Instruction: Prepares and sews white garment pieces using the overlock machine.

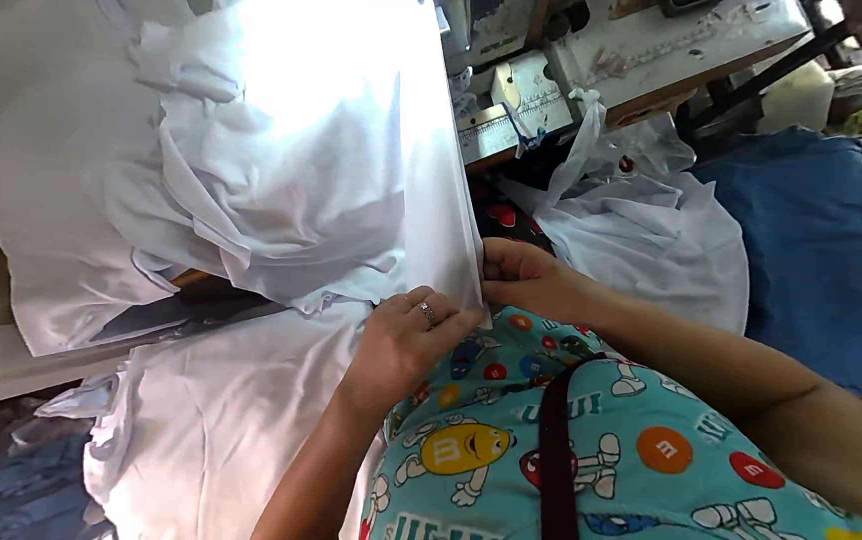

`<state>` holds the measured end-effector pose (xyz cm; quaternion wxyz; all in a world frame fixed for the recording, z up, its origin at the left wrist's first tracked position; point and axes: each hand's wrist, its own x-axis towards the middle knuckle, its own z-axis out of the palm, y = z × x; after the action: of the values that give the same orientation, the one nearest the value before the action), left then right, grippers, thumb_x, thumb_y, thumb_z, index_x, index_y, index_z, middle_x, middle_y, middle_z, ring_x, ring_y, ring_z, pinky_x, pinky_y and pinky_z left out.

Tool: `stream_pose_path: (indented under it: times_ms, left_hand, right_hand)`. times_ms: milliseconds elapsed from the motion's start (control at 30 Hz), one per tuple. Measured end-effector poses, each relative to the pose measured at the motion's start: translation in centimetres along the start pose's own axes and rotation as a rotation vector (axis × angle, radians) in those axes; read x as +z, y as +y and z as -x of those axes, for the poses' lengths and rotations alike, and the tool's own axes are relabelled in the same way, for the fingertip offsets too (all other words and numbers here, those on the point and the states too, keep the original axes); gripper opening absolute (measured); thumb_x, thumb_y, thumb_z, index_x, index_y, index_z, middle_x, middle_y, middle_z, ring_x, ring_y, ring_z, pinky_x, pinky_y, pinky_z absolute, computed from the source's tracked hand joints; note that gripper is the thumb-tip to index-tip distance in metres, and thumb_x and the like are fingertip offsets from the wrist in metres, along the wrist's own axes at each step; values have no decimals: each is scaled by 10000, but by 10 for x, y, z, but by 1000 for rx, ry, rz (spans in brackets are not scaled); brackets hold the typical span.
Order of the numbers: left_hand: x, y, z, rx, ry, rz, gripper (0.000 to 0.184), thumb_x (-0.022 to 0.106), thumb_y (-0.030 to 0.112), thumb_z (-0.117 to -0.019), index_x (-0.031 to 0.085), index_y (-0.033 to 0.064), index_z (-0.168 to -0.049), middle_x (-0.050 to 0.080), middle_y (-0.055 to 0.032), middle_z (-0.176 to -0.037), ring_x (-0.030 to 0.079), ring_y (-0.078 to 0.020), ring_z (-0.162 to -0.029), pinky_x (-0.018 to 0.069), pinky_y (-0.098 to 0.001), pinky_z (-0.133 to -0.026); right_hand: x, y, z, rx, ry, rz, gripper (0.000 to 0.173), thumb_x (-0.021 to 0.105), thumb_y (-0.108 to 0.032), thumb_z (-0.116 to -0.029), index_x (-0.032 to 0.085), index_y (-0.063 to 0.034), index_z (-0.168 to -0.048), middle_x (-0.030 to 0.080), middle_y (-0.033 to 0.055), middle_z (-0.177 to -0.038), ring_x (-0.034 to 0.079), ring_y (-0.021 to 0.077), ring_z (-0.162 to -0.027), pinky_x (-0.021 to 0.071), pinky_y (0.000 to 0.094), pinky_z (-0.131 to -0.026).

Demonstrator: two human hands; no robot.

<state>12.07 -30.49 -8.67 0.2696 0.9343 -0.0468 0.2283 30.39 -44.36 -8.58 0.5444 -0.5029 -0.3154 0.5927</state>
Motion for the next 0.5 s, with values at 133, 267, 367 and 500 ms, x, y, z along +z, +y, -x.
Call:
stream_pose_path:
  times_ms: [133,267,367,500]
  left_hand:
    - [1,-3,4,58,0,-46,166,612,136,-1013,774,142,-1048,723,-60,-866,651,-181,-812,501,-274,-738]
    - [17,-9,14,32,113,-143,149,668,322,-998,733,210,-1071,688,9,-1060,591,-151,-1013,404,-288,-929]
    - [26,-15,7,-52,311,96,129,617,271,-1033,715,186,-1041,689,38,-1119,605,-87,-1111,444,-240,-1004]
    - [7,-7,-33,-10,389,481,211,476,315,-1090,621,162,-1074,695,75,-1049,644,-4,-1013,510,-178,-911]
  right_hand:
    - [4,-1,2,26,22,-11,246,511,77,-992,552,-22,-1213,717,2,-979,708,46,-853,605,220,-779]
    - [3,-4,-2,73,26,-73,200,481,40,-1024,549,-33,-1198,702,5,-972,703,52,-858,601,226,-782]
    - [-9,-7,-19,-8,-38,-152,179,404,-191,-1085,522,-113,-1195,700,-27,-951,707,59,-816,607,229,-712]
    - [-25,-41,-73,-165,92,-27,355,510,-417,-1019,476,-148,-1248,677,-70,-883,623,-3,-652,513,171,-538]
